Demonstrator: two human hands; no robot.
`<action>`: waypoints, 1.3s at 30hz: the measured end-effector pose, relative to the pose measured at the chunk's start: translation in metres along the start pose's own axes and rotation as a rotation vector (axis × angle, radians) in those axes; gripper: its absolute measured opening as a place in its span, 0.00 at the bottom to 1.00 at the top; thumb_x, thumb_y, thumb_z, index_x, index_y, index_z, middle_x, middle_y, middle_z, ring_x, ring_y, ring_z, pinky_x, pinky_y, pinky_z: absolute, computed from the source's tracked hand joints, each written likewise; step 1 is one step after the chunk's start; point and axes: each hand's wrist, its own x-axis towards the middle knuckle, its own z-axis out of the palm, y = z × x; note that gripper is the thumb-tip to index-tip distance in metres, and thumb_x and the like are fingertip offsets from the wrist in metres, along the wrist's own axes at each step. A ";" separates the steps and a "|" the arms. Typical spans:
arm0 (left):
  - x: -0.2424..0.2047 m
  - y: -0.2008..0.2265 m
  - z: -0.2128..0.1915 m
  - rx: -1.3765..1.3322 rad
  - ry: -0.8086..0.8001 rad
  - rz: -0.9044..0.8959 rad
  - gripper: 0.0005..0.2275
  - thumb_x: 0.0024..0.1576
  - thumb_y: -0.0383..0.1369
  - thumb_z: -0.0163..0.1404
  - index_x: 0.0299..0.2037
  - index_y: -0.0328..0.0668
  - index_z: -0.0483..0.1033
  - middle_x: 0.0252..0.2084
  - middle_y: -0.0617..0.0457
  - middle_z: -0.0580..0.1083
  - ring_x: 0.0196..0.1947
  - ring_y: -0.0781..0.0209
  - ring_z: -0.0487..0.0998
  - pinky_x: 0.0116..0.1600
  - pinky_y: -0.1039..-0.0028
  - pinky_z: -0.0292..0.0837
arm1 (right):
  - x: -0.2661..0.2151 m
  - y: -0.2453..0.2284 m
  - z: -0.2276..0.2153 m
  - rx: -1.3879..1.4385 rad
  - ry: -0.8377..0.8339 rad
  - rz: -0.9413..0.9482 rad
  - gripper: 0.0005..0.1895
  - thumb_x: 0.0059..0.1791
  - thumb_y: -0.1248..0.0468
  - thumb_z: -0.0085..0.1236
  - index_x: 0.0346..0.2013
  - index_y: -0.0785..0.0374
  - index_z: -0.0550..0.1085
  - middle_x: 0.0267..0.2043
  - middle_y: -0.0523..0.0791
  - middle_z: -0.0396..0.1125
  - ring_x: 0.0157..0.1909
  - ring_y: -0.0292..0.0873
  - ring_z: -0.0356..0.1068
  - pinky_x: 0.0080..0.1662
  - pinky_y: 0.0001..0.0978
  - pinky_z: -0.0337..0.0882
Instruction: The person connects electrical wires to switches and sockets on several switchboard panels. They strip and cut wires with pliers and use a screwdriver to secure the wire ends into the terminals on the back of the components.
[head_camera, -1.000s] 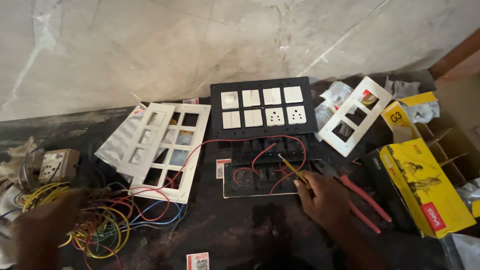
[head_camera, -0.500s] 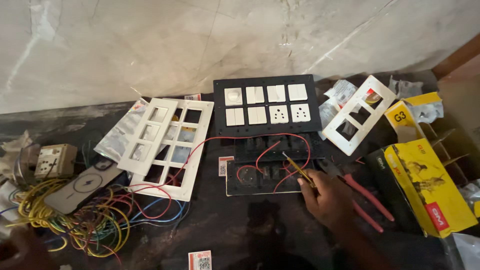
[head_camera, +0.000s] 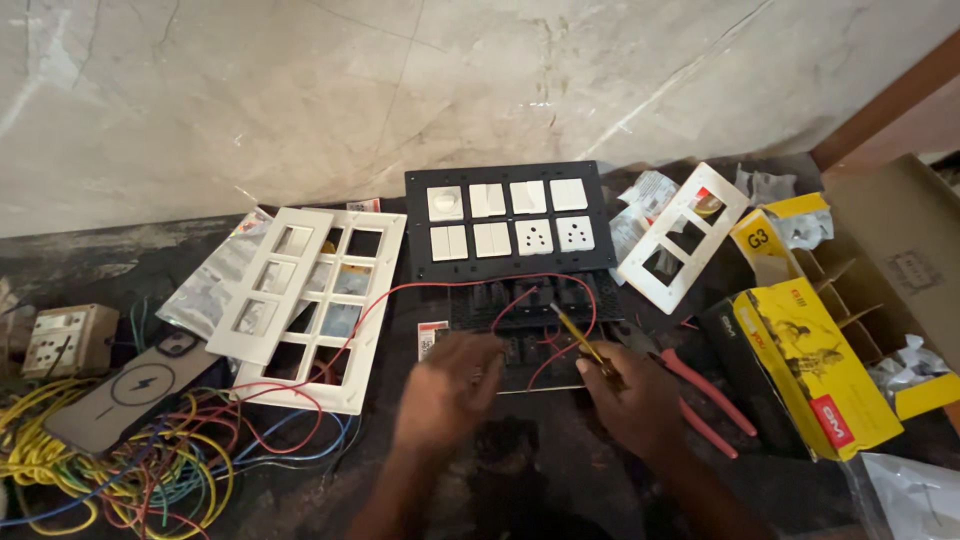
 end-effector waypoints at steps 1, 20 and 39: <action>0.003 0.003 0.008 -0.007 0.042 -0.013 0.10 0.55 0.26 0.58 0.46 0.40 0.78 0.40 0.46 0.79 0.39 0.50 0.82 0.44 0.65 0.77 | 0.002 0.001 0.000 0.074 -0.041 -0.006 0.16 0.47 0.54 0.61 0.44 0.60 0.79 0.29 0.47 0.74 0.30 0.42 0.73 0.34 0.35 0.71; 0.013 -0.013 0.052 -0.254 0.083 -0.201 0.07 0.57 0.29 0.59 0.43 0.37 0.83 0.37 0.47 0.82 0.33 0.57 0.85 0.37 0.73 0.78 | -0.005 0.005 -0.037 0.015 -0.410 -0.436 0.11 0.42 0.55 0.66 0.34 0.58 0.83 0.35 0.44 0.73 0.42 0.48 0.72 0.43 0.39 0.70; -0.011 -0.013 0.015 -0.099 0.091 -0.028 0.05 0.52 0.28 0.60 0.35 0.37 0.82 0.35 0.46 0.81 0.38 0.46 0.81 0.45 0.62 0.75 | 0.020 -0.014 -0.010 0.069 -0.250 0.191 0.21 0.44 0.51 0.65 0.42 0.63 0.81 0.32 0.47 0.77 0.32 0.39 0.74 0.37 0.33 0.73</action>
